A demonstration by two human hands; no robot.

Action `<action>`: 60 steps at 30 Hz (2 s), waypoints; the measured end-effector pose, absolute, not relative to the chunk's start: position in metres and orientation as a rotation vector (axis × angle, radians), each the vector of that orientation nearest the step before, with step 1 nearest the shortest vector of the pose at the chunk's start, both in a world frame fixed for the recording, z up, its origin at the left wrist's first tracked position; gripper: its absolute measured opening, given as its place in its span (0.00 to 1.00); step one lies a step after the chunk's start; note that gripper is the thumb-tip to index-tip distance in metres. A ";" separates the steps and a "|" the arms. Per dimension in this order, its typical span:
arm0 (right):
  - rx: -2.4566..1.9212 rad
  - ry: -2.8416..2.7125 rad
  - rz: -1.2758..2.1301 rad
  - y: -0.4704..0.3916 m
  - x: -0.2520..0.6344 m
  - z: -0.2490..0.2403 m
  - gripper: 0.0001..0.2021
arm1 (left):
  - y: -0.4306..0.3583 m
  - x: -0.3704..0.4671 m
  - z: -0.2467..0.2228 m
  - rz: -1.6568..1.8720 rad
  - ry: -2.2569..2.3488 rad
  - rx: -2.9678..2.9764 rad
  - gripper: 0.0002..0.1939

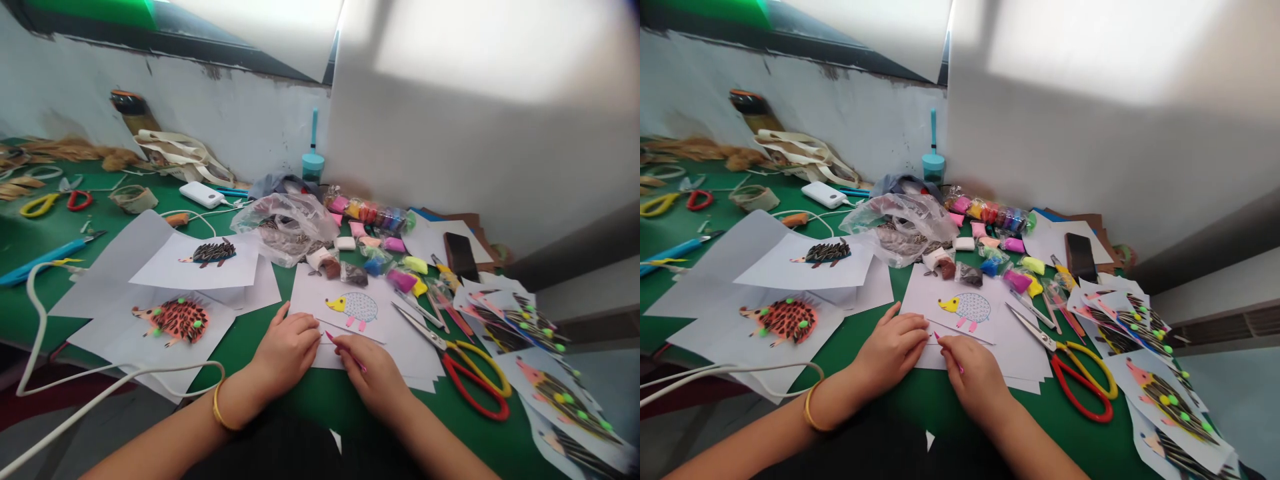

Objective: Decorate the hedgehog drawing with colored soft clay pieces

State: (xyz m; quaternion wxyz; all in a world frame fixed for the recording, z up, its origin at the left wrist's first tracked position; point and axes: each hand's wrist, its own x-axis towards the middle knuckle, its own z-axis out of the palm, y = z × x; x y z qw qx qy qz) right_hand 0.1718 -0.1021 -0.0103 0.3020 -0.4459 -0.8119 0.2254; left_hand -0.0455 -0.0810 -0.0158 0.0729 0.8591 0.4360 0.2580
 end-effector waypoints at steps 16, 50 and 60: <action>-1.182 -2.210 0.581 -0.102 0.167 -0.014 0.13 | -0.082 -0.045 -0.016 0.764 1.320 2.542 0.09; -1.460 -1.550 0.976 -0.094 0.232 -0.015 0.15 | -0.085 -0.015 -0.004 0.726 1.204 2.705 0.07; -1.478 -1.596 0.889 -0.091 0.231 -0.016 0.16 | -0.083 0.015 -0.013 0.606 1.125 2.834 0.14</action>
